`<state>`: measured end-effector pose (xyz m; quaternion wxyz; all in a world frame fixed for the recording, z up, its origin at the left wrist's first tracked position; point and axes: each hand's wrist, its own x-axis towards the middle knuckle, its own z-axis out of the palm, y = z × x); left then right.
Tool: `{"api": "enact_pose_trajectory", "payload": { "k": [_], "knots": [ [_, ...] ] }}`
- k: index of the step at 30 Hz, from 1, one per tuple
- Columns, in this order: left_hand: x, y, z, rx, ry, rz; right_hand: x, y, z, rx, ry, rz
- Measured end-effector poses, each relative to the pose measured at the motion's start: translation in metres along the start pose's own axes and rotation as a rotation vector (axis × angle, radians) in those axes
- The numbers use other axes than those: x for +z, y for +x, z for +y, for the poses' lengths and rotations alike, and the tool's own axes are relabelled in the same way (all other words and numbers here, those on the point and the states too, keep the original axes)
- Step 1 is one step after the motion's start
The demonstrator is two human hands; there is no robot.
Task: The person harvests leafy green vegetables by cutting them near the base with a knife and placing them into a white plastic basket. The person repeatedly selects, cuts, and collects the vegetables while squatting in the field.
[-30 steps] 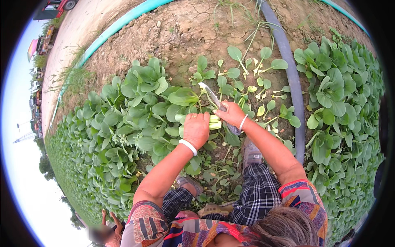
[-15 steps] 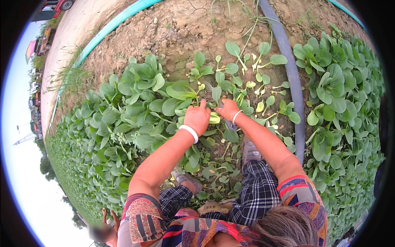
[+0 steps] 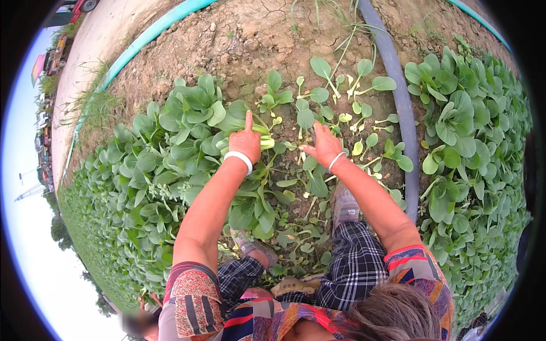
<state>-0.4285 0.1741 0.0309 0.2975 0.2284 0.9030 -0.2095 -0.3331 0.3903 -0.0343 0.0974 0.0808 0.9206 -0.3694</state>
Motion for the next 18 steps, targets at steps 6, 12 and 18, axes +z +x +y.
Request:
{"api": "enact_pose_trajectory", "payload": {
  "k": [6,12,18],
  "knots": [
    [0.028,0.003,0.006,0.008,-0.101,0.057,0.042,-0.004,0.000,-0.197,0.165,-0.161],
    [0.052,-0.018,0.010,-0.012,-0.154,0.195,0.058,0.002,-0.009,-0.037,0.229,-0.322],
    [0.058,-0.020,0.015,-0.012,-0.165,0.239,0.061,0.008,-0.006,0.010,0.368,-0.409]
  ]
}}
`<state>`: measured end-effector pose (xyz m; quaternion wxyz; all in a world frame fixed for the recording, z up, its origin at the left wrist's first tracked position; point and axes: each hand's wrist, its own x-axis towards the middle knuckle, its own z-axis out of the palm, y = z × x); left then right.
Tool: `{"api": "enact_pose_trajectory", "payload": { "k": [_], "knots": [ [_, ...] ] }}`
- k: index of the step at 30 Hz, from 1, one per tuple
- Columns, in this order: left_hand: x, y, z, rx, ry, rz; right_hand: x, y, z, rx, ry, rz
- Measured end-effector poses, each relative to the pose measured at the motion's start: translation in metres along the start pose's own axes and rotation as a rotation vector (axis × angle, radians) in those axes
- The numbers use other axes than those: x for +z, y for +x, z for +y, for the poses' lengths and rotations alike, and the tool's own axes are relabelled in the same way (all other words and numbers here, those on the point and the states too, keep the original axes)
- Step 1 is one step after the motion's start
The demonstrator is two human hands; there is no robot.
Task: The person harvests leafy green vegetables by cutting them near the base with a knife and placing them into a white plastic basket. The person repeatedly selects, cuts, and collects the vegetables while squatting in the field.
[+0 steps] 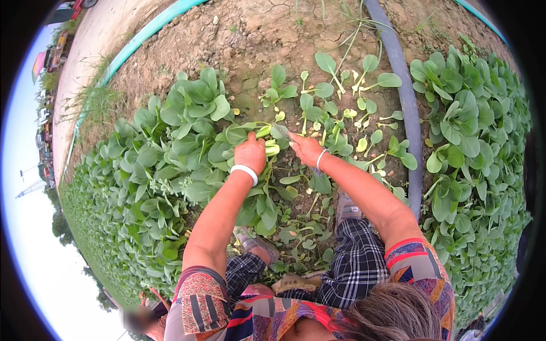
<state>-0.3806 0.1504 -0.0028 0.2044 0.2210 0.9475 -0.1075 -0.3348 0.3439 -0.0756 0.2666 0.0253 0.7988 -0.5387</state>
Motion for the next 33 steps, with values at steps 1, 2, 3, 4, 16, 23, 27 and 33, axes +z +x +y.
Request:
{"api": "enact_pose_trajectory", "payload": {
  "k": [1,2,3,4,16,23,27,33],
  "knots": [
    [0.000,0.000,0.001,-0.001,0.002,-0.006,-0.001,0.001,-0.003,0.064,0.043,-0.042],
    [0.001,-0.001,0.001,-0.007,0.005,-0.011,-0.002,0.004,-0.005,0.127,0.086,-0.085],
    [0.001,-0.001,0.002,-0.013,0.007,-0.019,-0.003,0.005,-0.010,0.127,0.081,-0.093],
    [0.001,-0.002,0.003,-0.019,0.010,-0.026,-0.004,0.008,-0.015,0.127,0.076,-0.102],
    [0.008,-0.008,0.009,-0.026,0.008,0.019,-0.008,0.012,-0.008,0.259,0.289,-0.152],
    [0.012,-0.011,0.015,-0.051,0.010,0.006,-0.011,0.005,-0.002,0.269,0.305,-0.160],
    [0.018,-0.011,0.020,-0.085,0.010,-0.012,-0.008,0.017,-0.005,0.155,0.099,-0.155],
    [0.016,-0.017,0.026,-0.076,0.013,-0.033,-0.013,0.005,-0.003,0.245,0.267,-0.191]
  ]
}}
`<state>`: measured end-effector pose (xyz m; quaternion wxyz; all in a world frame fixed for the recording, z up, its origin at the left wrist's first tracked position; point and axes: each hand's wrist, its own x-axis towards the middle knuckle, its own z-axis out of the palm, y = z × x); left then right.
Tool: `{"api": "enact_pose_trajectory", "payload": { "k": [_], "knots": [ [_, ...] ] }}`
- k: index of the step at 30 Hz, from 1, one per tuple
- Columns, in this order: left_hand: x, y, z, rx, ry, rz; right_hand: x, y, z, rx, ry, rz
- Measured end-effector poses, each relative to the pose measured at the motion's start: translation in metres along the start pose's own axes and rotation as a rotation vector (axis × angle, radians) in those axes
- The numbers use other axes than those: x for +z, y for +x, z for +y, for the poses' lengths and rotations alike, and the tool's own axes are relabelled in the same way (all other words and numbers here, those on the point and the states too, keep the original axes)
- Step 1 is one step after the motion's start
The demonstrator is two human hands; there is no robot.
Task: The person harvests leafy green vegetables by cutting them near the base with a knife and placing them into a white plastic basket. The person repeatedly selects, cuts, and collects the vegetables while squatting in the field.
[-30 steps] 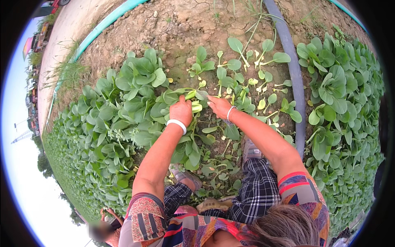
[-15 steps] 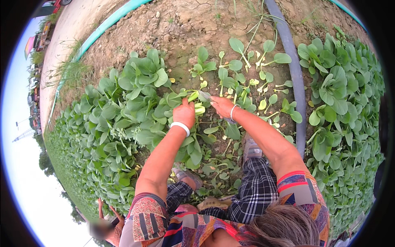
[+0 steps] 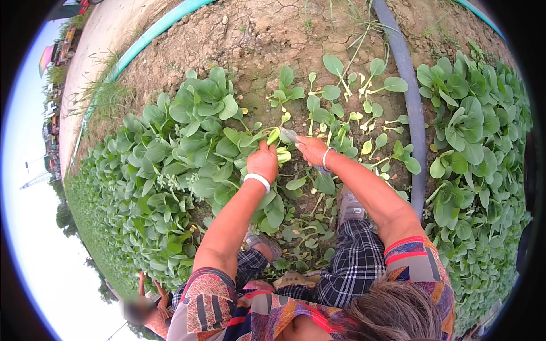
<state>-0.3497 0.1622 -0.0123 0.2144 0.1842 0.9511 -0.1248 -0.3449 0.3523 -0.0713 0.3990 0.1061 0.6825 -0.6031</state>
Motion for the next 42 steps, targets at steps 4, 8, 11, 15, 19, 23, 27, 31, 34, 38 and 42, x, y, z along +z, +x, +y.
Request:
{"api": "enact_pose_trajectory", "payload": {
  "k": [4,8,11,15,19,23,27,31,34,38,42],
  "knots": [
    [0.011,-0.003,0.000,-0.006,-0.036,0.055,0.004,-0.023,0.014,0.011,-0.085,-0.038],
    [0.014,-0.011,0.006,-0.030,-0.053,0.061,0.002,-0.023,0.021,-0.220,-0.263,0.132],
    [0.012,-0.011,0.002,-0.054,-0.063,0.060,0.001,-0.024,0.006,-0.246,-0.289,0.160],
    [0.012,-0.007,0.006,-0.024,-0.072,0.089,0.005,0.001,0.022,-0.373,-0.375,0.241],
    [0.012,-0.010,0.004,-0.051,-0.092,0.073,0.008,0.008,0.010,-0.273,-0.352,0.153],
    [0.011,-0.013,0.006,-0.022,-0.078,0.065,0.004,-0.006,0.041,-0.287,-0.458,0.144],
    [0.013,-0.030,0.004,-0.003,-0.147,0.150,0.004,-0.031,0.020,-0.115,-0.260,0.071],
    [0.001,-0.049,0.017,0.077,-0.172,0.225,-0.012,-0.046,0.000,-0.230,-0.140,0.249],
    [-0.023,-0.071,0.028,0.125,-0.212,0.255,-0.020,-0.053,-0.016,-0.267,0.086,0.215],
    [-0.049,-0.101,0.043,0.153,-0.374,0.220,-0.016,-0.067,-0.031,-0.115,0.476,-0.083],
    [-0.041,-0.121,0.054,0.159,-0.385,0.195,-0.008,-0.077,-0.023,-0.078,0.620,-0.116]
  ]
}}
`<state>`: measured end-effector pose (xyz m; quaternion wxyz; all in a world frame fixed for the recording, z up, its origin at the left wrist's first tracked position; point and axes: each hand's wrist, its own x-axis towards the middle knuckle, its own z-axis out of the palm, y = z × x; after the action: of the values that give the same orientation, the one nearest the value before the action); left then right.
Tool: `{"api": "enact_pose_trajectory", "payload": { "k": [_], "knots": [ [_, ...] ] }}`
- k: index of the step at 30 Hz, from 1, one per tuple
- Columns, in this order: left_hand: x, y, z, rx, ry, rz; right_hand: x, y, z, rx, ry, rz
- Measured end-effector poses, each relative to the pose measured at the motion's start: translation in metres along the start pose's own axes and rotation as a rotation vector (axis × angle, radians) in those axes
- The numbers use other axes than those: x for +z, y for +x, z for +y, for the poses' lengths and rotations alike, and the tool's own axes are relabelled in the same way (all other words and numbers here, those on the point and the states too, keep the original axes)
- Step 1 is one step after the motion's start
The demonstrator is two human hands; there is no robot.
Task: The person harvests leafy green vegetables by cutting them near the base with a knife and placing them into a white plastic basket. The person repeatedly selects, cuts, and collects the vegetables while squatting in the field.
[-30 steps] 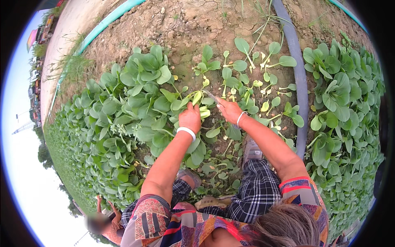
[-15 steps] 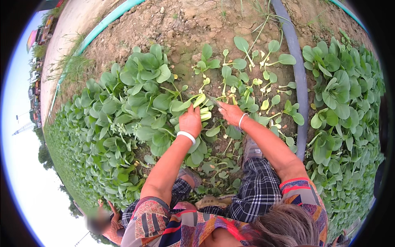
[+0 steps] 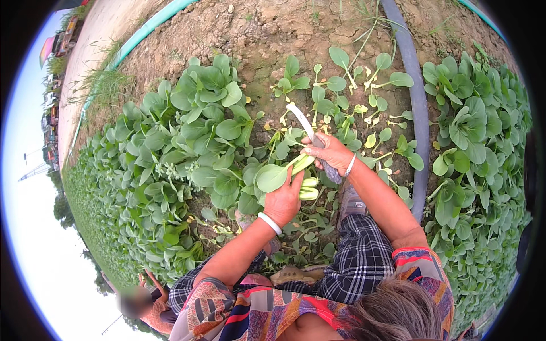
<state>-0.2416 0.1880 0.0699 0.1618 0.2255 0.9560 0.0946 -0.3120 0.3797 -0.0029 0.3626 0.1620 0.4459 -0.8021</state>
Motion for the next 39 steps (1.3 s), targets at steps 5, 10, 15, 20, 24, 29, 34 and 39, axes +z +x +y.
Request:
{"api": "enact_pose_trajectory", "payload": {
  "k": [5,10,15,20,24,29,34,39],
  "knots": [
    [-0.005,-0.007,0.010,-0.127,-0.108,-0.168,-0.002,-0.002,0.014,-0.042,0.042,0.102],
    [0.001,-0.012,0.013,-0.117,-0.142,-0.122,-0.015,0.006,0.020,-0.506,-1.010,0.468],
    [-0.010,-0.012,0.013,-0.206,-0.305,-0.023,-0.036,0.005,0.007,-0.750,-1.201,0.504],
    [-0.019,-0.010,0.019,-0.236,-0.485,0.033,0.008,-0.019,-0.006,-0.074,-0.149,-0.034],
    [-0.022,-0.013,0.026,-0.213,-0.494,0.028,0.011,-0.015,0.011,-0.049,-0.164,-0.001],
    [-0.043,-0.009,0.033,-0.171,-0.269,0.115,0.010,-0.010,0.013,-0.046,-0.290,0.031],
    [-0.017,-0.001,0.011,-0.232,-0.179,-0.009,0.023,0.004,0.028,-0.140,-0.290,-0.189],
    [0.009,-0.011,-0.009,-0.248,-0.202,-0.222,0.012,0.023,0.040,-0.145,-1.102,-0.137]
  ]
}}
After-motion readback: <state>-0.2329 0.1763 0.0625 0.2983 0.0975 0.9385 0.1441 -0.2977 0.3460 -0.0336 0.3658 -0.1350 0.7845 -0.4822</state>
